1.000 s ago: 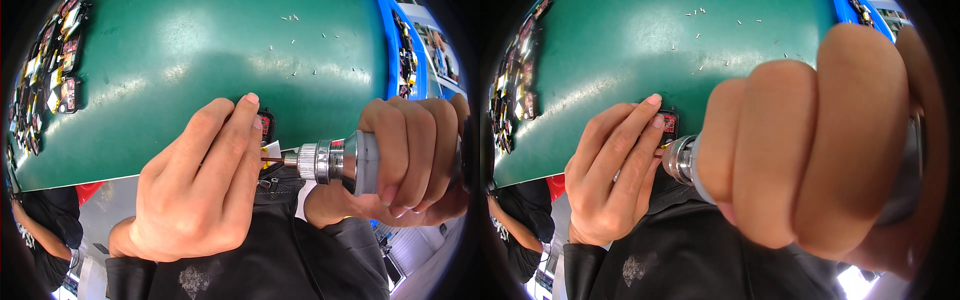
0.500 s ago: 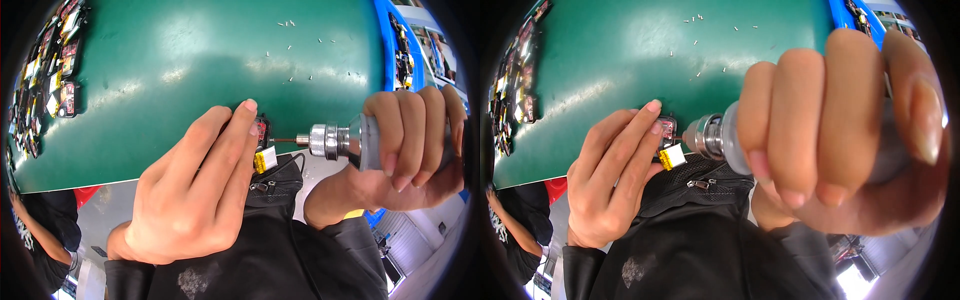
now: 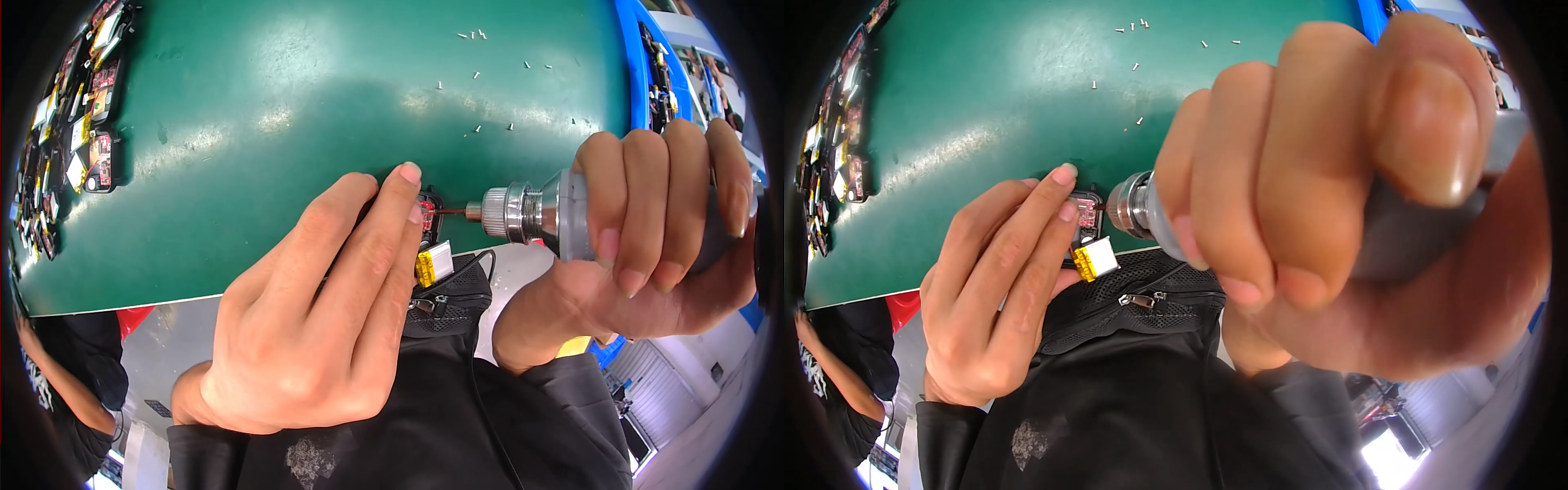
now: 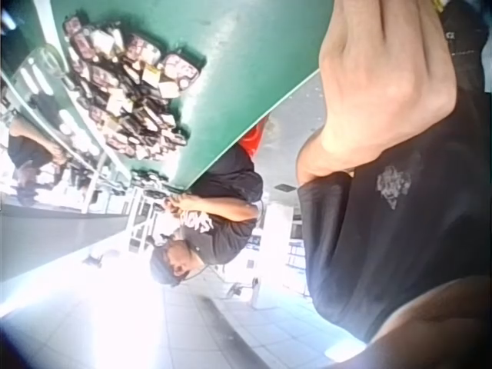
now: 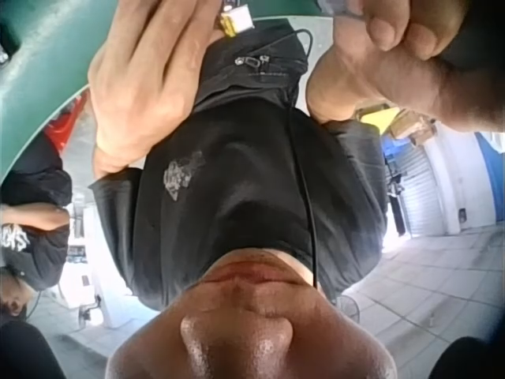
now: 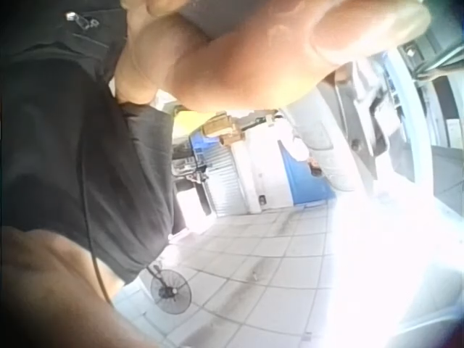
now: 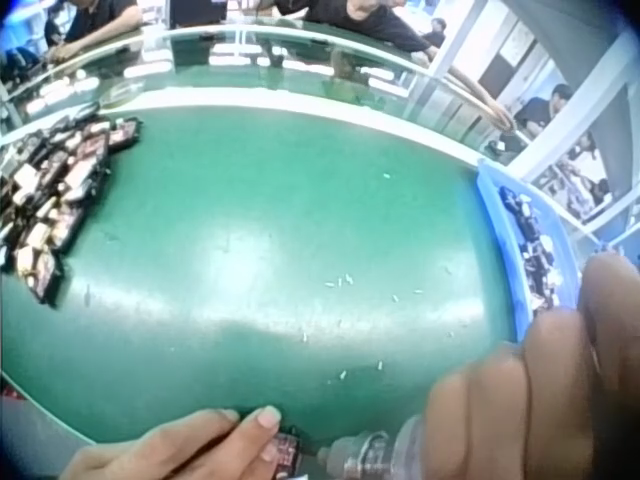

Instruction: Use an electric screwdriver to assemble electronic component circuit boards on a factory assembly line.

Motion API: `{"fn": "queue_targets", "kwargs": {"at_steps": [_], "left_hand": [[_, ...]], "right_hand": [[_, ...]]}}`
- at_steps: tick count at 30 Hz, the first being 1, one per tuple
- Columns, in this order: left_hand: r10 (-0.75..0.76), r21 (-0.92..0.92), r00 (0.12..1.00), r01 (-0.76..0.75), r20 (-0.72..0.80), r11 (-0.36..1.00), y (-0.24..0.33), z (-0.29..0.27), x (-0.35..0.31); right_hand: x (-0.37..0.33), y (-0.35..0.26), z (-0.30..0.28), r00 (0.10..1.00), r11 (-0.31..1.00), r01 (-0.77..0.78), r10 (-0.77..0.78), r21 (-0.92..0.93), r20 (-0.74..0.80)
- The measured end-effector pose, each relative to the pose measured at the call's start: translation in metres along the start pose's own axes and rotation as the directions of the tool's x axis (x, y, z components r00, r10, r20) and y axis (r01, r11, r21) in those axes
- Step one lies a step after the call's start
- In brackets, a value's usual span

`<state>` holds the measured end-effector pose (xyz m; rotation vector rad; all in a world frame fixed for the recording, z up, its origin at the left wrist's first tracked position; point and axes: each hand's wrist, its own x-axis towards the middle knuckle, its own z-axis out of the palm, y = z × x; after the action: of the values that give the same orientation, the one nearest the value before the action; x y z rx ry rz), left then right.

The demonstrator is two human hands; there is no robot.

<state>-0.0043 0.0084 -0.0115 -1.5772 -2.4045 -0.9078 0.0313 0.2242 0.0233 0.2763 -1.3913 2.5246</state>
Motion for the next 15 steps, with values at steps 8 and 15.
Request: {"fn": "queue_targets", "kwargs": {"at_steps": [8,15], "left_hand": [[0.0,-0.04,0.999,-0.001,-0.035,0.999,-0.0034,0.0009,-0.0024],[0.016,-0.026,0.998,-0.018,-0.06,1.0,-0.0009,0.0023,-0.0061]], "right_hand": [[0.0025,-0.0037,0.0051,0.999,0.998,-0.033,0.034,-0.048,0.023],[0.0035,-0.0045,0.0106,0.998,0.993,-0.05,0.054,-0.105,0.035]]}}
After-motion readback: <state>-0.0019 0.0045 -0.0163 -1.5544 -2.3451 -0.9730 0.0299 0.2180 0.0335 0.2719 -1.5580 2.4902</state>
